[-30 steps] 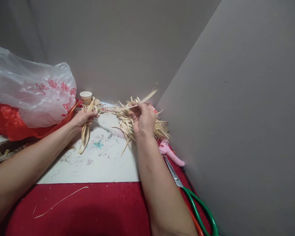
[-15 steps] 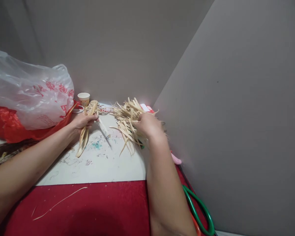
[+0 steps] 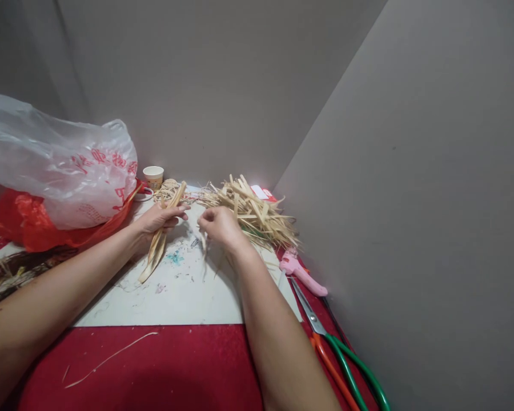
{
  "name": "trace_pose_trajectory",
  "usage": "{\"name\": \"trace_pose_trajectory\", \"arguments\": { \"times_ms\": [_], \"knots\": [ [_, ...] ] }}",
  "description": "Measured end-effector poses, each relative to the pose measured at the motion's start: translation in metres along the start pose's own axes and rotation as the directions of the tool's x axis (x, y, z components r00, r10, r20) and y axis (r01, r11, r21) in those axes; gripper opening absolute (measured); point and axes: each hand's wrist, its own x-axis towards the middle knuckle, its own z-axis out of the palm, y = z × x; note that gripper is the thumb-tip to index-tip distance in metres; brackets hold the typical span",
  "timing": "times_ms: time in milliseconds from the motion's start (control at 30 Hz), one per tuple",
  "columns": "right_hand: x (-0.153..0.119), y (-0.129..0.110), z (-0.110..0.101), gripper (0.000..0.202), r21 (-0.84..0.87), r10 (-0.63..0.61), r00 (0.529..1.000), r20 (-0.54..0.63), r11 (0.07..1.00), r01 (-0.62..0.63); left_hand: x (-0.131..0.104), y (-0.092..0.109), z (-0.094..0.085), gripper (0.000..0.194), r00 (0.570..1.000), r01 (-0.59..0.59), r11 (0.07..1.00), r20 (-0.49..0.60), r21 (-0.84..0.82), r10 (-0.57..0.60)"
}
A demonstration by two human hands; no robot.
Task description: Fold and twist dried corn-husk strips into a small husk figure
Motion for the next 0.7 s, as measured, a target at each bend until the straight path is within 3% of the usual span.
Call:
{"name": "trace_pose_trajectory", "arguments": {
  "times_ms": [100,167,267,333,433,567,700],
  "knots": [
    [0.005,0.013,-0.034,0.016,-0.017,-0.092,0.983,-0.157,0.996,0.09,0.004,0.0,-0.005,0.031,0.999,0.035,0.997,-0.028,-0.069,-0.037],
    [0.006,0.019,-0.054,0.028,-0.039,-0.155,0.957,-0.244,0.988,0.15,0.005,0.001,-0.008,0.033,0.998,0.053,0.992,-0.03,-0.118,-0.057],
    [0.001,0.016,-0.061,0.036,-0.114,-0.188,0.932,-0.31,0.98,0.16,0.004,0.003,-0.009,0.035,0.997,0.069,0.988,-0.015,-0.141,-0.072],
    [-0.006,0.004,-0.046,0.026,-0.182,-0.189,0.93,-0.315,0.974,0.137,0.002,0.002,-0.006,0.029,0.999,0.046,0.996,-0.021,-0.079,-0.048],
    [-0.011,-0.016,-0.007,0.012,-0.154,-0.116,0.961,-0.251,0.985,0.078,-0.002,-0.002,0.002,0.019,0.999,-0.034,0.994,-0.037,0.1,0.038],
    [-0.005,-0.025,0.04,0.022,0.094,0.089,0.97,-0.228,0.993,-0.069,-0.008,-0.009,0.01,0.014,0.992,-0.122,0.967,0.024,0.222,0.12],
    [-0.001,-0.016,0.055,0.022,0.362,0.201,0.951,-0.236,0.926,-0.106,-0.012,-0.008,0.009,0.007,0.986,-0.164,0.97,0.063,0.178,0.155]
  ]
}}
